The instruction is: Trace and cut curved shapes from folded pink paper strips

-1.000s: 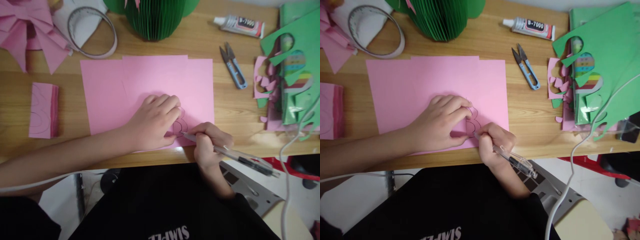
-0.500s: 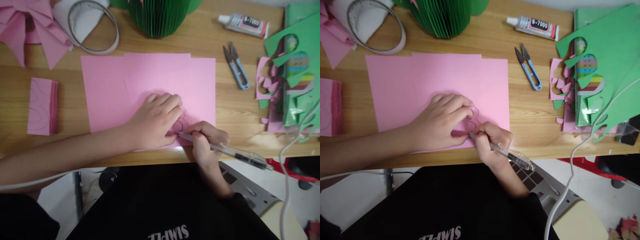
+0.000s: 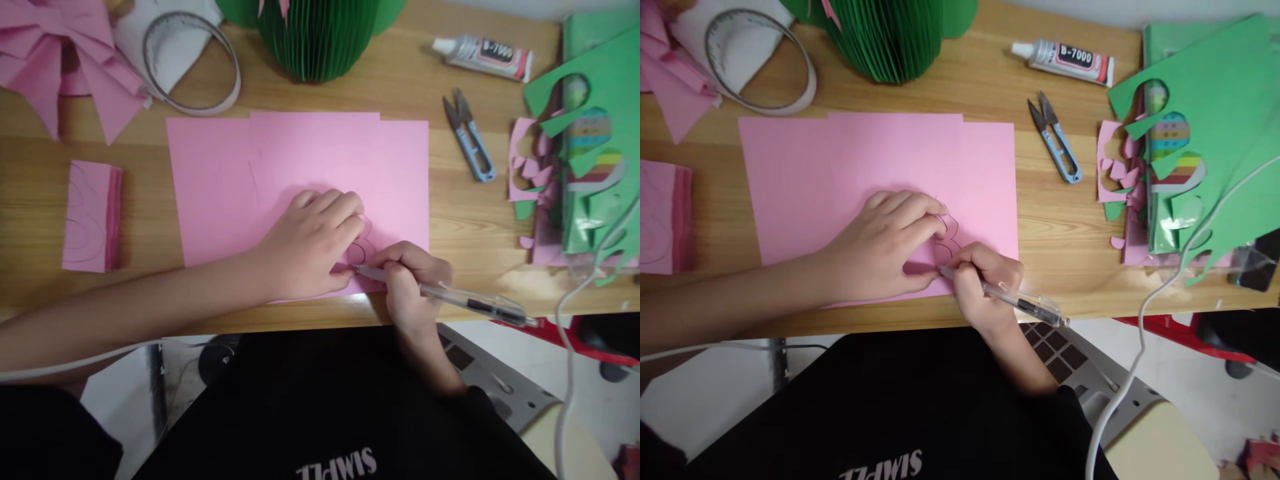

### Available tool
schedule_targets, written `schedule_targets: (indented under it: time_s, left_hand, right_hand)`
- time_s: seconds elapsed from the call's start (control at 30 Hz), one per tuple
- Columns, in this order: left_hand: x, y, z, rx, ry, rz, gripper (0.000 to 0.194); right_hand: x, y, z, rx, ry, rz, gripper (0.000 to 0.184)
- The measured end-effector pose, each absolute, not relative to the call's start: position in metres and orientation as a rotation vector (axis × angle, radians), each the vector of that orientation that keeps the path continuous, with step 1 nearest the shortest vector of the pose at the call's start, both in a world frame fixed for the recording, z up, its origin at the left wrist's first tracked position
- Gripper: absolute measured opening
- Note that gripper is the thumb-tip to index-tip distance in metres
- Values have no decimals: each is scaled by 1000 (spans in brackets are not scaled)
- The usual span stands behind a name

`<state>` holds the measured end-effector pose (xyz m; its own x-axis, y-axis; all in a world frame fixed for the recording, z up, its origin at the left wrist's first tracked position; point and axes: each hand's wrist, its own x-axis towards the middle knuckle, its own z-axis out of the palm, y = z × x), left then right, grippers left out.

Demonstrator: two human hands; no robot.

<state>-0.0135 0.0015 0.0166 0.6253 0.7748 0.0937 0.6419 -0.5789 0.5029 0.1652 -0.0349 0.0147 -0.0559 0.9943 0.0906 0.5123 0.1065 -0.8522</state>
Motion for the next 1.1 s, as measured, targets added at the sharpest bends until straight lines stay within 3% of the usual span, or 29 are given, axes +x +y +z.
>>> schedule_targets:
  time_s: [0.5, 1.1]
  left_hand:
    - [-14, 2, 19, 2410, 1127, 380, 27]
    - [-13, 2, 19, 2405, 1132, 376, 26]
  right_hand:
    - [164, -33, 16, -1507, -1643, 866, 23]
    - [165, -38, 16, -1568, -1605, 612, 23]
